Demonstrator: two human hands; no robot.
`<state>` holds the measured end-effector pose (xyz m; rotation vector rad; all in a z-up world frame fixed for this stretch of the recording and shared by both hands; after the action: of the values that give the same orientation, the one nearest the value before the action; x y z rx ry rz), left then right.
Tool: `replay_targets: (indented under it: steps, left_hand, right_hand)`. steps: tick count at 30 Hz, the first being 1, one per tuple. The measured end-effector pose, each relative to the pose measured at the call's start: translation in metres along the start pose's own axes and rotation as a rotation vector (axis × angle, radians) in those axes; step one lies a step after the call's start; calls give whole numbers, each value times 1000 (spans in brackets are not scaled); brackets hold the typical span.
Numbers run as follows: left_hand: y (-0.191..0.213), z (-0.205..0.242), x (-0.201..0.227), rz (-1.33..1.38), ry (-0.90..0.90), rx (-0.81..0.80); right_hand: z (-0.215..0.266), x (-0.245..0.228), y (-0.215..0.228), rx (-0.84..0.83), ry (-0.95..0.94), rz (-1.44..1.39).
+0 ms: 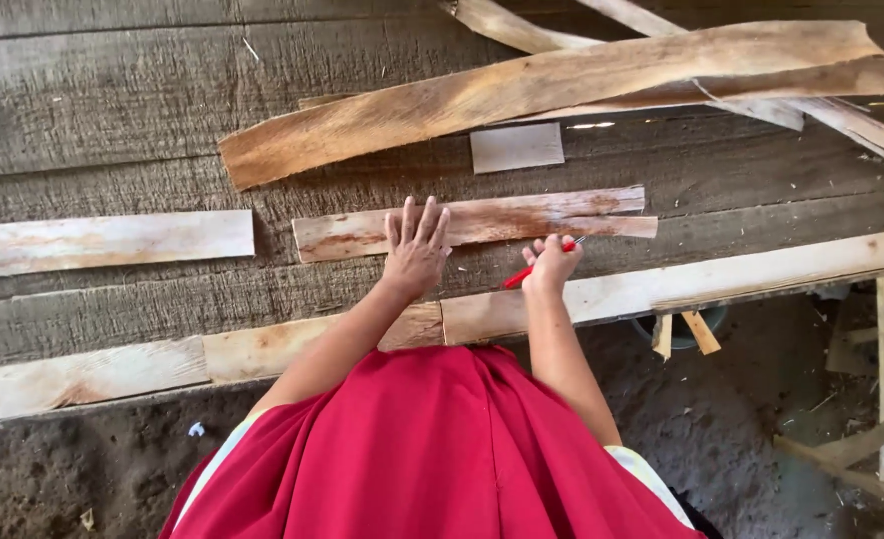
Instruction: The person uses a red utility knife to cut thin wooden strips into smaller rectangular pieces on a wooden workbench. They repeatedly position the knife, score the wood, and snap off the cut sections, accumulating a pile of cut pieces.
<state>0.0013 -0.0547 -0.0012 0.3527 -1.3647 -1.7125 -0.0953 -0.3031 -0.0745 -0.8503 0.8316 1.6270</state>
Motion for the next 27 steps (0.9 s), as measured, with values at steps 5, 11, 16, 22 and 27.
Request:
replay_targets:
  steps: [5, 11, 16, 22, 27]
  left_hand:
    - [-3, -18, 25, 76, 0, 30]
    - [-12, -40, 51, 119, 62, 96]
    - [-15, -49, 55, 210, 28, 116]
    - [-10, -49, 60, 68, 81, -19]
    - [-8, -51, 62, 87, 100, -57]
  right_hand:
    - [-26, -22, 4, -94, -197, -108]
    - [-41, -50, 13, -70, -176, -117]
    - [-57, -67, 13, -98, -259, -230]
    - [-64, -60, 25, -138, -292, -208]
    - [-40, -47, 25, -324, -384, -19]
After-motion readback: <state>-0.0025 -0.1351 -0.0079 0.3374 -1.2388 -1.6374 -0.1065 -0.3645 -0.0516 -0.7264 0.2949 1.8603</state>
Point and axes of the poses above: each hand's wrist, its own z-axis away from the middle knuckle, its own y-axis out of the back of the hand, x = y × z, the point moved 2 cm from there along -z, towards the middle knuckle, and after that the axes turned 5 degrees about -z, right-handed, at the moved point
